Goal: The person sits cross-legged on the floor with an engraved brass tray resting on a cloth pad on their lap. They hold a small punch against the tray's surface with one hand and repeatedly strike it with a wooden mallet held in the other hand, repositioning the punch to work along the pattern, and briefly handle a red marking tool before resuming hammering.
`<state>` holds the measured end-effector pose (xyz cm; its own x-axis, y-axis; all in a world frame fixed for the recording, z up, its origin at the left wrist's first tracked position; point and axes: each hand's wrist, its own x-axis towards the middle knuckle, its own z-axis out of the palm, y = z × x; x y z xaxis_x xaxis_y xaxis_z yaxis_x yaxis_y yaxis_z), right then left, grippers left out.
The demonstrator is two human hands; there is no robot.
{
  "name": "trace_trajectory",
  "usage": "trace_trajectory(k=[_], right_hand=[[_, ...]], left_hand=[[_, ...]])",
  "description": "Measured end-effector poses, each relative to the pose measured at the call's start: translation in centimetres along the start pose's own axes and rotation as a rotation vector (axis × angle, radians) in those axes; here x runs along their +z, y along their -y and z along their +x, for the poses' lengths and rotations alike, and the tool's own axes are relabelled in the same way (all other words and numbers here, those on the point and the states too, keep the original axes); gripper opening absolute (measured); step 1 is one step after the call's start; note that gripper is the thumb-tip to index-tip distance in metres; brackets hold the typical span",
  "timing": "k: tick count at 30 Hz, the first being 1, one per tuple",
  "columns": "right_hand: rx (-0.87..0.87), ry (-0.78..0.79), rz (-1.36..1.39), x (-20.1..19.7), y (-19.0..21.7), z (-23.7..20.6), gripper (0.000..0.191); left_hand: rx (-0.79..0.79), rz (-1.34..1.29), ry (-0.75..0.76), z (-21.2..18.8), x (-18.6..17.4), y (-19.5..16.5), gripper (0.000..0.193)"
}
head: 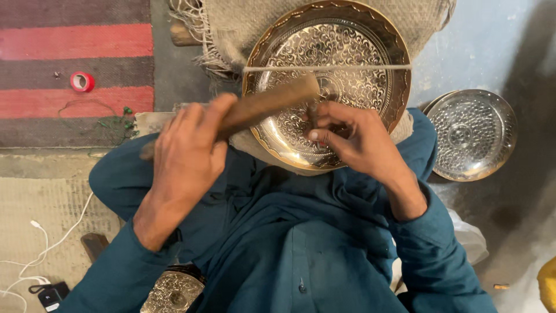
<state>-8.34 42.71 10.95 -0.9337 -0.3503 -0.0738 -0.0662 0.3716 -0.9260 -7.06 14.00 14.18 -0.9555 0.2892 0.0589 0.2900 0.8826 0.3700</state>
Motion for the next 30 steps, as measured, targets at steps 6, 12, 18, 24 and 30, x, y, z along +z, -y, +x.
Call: trace_trajectory(k=[6, 12, 18, 24, 30], right_hand=[[-0.034, -0.003, 0.008, -0.14, -0.03, -0.06, 0.028], [-0.080, -0.012, -0.052, -0.33, 0.02, -0.02, 0.028], [-0.050, -0.016, -0.015, -0.36, 0.15, -0.15, 0.023], [-0.029, -0.053, -0.101, -0.13, 0.14, -0.17, 0.027], [-0.086, -0.026, -0.052, -0.17, -0.07, -0.11, 0.026]], left_hand=[[0.007, -0.021, 0.011, 0.07, -0.12, 0.03, 0.062], [0.026, 0.005, -0.027, -0.24, -0.36, -0.16, 0.063], [-0.088, 0.076, 0.114, -0.17, -0.64, -0.38, 0.065], [-0.378, -0.586, 0.039, -0.10, -0.55, -0.54, 0.067], [-0.004, -0.039, 0.044, -0.37, -0.36, -0.56, 0.071]])
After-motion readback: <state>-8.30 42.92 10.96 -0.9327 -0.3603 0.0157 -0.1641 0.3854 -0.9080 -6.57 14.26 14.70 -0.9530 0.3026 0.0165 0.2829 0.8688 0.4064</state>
